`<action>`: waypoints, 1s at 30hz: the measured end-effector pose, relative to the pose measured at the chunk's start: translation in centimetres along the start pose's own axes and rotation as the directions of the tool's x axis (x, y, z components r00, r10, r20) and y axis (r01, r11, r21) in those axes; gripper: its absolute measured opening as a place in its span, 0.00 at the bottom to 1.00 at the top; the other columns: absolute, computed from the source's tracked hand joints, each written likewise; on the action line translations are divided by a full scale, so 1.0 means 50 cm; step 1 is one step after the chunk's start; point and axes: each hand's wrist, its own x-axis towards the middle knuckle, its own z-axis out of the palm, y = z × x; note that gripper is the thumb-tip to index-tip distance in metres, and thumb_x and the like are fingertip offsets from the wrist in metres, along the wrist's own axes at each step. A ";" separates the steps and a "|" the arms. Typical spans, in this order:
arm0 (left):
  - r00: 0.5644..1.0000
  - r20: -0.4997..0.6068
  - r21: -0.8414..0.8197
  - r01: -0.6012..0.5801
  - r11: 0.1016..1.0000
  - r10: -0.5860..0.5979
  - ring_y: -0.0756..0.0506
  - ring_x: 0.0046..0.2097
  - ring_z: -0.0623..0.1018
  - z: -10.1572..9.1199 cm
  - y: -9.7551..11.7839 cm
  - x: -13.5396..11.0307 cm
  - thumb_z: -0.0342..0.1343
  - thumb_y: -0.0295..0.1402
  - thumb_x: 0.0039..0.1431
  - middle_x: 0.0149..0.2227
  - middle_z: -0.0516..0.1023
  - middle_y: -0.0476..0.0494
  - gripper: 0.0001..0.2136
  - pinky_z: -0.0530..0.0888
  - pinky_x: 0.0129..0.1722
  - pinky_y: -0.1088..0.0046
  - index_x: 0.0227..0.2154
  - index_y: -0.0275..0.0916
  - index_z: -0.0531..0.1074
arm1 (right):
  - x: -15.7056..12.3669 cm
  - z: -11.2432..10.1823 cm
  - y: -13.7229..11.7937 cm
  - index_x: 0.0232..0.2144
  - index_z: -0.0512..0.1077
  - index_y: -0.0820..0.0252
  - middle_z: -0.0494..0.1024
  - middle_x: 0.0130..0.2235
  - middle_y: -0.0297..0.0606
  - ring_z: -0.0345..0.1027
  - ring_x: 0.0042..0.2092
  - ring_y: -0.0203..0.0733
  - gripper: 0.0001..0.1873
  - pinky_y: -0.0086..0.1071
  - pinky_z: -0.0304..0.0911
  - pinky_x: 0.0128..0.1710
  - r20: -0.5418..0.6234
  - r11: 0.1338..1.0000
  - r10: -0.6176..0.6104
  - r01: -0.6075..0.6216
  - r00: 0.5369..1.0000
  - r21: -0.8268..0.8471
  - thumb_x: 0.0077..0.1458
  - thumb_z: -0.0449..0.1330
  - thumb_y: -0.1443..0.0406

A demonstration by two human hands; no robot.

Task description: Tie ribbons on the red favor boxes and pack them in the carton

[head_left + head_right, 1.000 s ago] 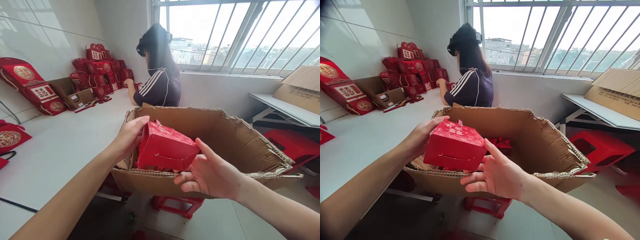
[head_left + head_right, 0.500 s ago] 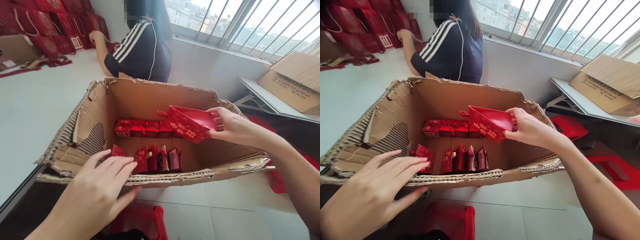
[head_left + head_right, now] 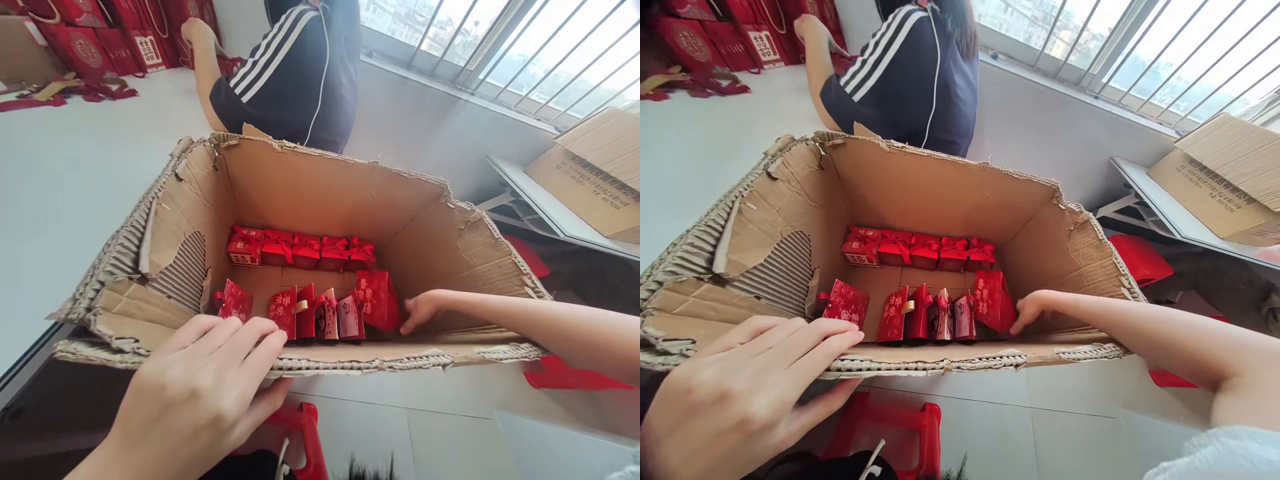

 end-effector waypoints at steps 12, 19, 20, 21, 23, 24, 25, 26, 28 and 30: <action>0.998 0.041 -0.027 0.050 0.998 -0.049 0.44 0.30 0.75 0.001 0.007 -0.003 0.52 0.34 0.57 0.30 0.78 0.44 0.08 0.64 0.32 0.64 0.32 0.37 0.73 | 0.091 0.036 -0.047 0.31 0.73 0.71 0.78 0.30 0.51 0.76 0.34 0.48 0.16 0.32 0.72 0.28 0.101 0.827 0.501 -0.440 0.860 -0.350 0.49 0.64 0.59; 0.997 0.023 -0.035 0.072 0.997 -0.071 0.44 0.30 0.76 0.004 0.010 -0.004 0.50 0.35 0.59 0.29 0.77 0.45 0.10 0.63 0.32 0.64 0.32 0.36 0.74 | 0.110 0.065 -0.060 0.45 0.67 0.71 0.75 0.40 0.55 0.73 0.40 0.52 0.30 0.36 0.72 0.28 -0.014 0.848 0.475 -0.462 0.880 -0.259 0.54 0.54 0.49; 0.997 0.029 -0.033 0.073 0.997 -0.072 0.44 0.30 0.76 0.004 0.010 -0.004 0.50 0.36 0.59 0.29 0.77 0.45 0.10 0.63 0.32 0.64 0.32 0.36 0.74 | 0.114 0.070 -0.063 0.43 0.68 0.71 0.75 0.39 0.54 0.73 0.40 0.52 0.28 0.36 0.72 0.28 -0.026 0.849 0.476 -0.467 0.879 -0.247 0.52 0.58 0.51; 0.997 0.033 -0.029 0.074 0.997 -0.073 0.45 0.30 0.75 0.004 0.009 -0.005 0.50 0.36 0.60 0.29 0.77 0.46 0.10 0.63 0.33 0.64 0.33 0.36 0.74 | 0.116 0.073 -0.066 0.41 0.69 0.70 0.75 0.37 0.52 0.73 0.39 0.52 0.24 0.36 0.71 0.28 -0.032 0.850 0.479 -0.472 0.877 -0.232 0.49 0.61 0.54; 0.996 0.030 -0.023 0.080 0.997 -0.079 0.45 0.30 0.75 0.004 0.009 -0.007 0.49 0.36 0.60 0.29 0.77 0.47 0.11 0.63 0.33 0.64 0.33 0.37 0.74 | 0.113 0.066 -0.076 0.35 0.70 0.69 0.76 0.32 0.48 0.72 0.35 0.49 0.17 0.36 0.71 0.26 -0.027 0.856 0.488 -0.485 0.872 -0.181 0.46 0.63 0.61; 0.996 0.029 -0.022 0.084 0.996 -0.084 0.45 0.30 0.75 0.004 0.009 -0.007 0.49 0.36 0.61 0.29 0.77 0.47 0.11 0.63 0.33 0.65 0.33 0.36 0.74 | 0.109 0.055 -0.083 0.33 0.70 0.67 0.75 0.29 0.45 0.72 0.32 0.47 0.13 0.36 0.70 0.25 -0.015 0.862 0.490 -0.487 0.871 -0.141 0.45 0.63 0.63; 0.996 0.025 -0.021 0.087 0.996 -0.086 0.45 0.30 0.75 0.004 0.010 -0.008 0.49 0.37 0.61 0.29 0.77 0.47 0.11 0.63 0.33 0.65 0.33 0.36 0.74 | 0.103 0.039 -0.092 0.30 0.70 0.66 0.75 0.26 0.42 0.71 0.28 0.44 0.10 0.35 0.69 0.24 -0.001 0.870 0.487 -0.485 0.873 -0.091 0.44 0.62 0.64; 0.996 0.019 -0.021 0.088 0.996 -0.087 0.45 0.30 0.76 0.004 0.010 -0.008 0.49 0.37 0.61 0.29 0.77 0.47 0.12 0.63 0.33 0.65 0.33 0.36 0.74 | 0.096 0.020 -0.102 0.28 0.69 0.64 0.74 0.24 0.40 0.70 0.26 0.42 0.08 0.33 0.68 0.24 0.011 0.878 0.478 -0.478 0.878 -0.028 0.45 0.60 0.64; 0.996 0.008 -0.023 0.086 0.996 -0.086 0.45 0.30 0.76 0.005 0.009 -0.008 0.49 0.37 0.61 0.29 0.78 0.47 0.12 0.63 0.34 0.65 0.33 0.36 0.74 | 0.078 -0.020 -0.126 0.25 0.66 0.61 0.72 0.21 0.36 0.67 0.22 0.37 0.05 0.29 0.66 0.22 0.020 0.888 0.445 -0.444 0.895 0.122 0.47 0.56 0.64; 0.997 -0.004 -0.022 0.077 0.997 -0.078 0.45 0.30 0.75 0.007 0.006 -0.007 0.49 0.36 0.61 0.29 0.78 0.47 0.11 0.63 0.35 0.65 0.33 0.36 0.74 | 0.058 -0.051 -0.152 0.23 0.63 0.59 0.71 0.20 0.34 0.65 0.21 0.34 0.06 0.26 0.64 0.22 0.028 0.878 0.393 -0.384 0.919 0.286 0.49 0.51 0.63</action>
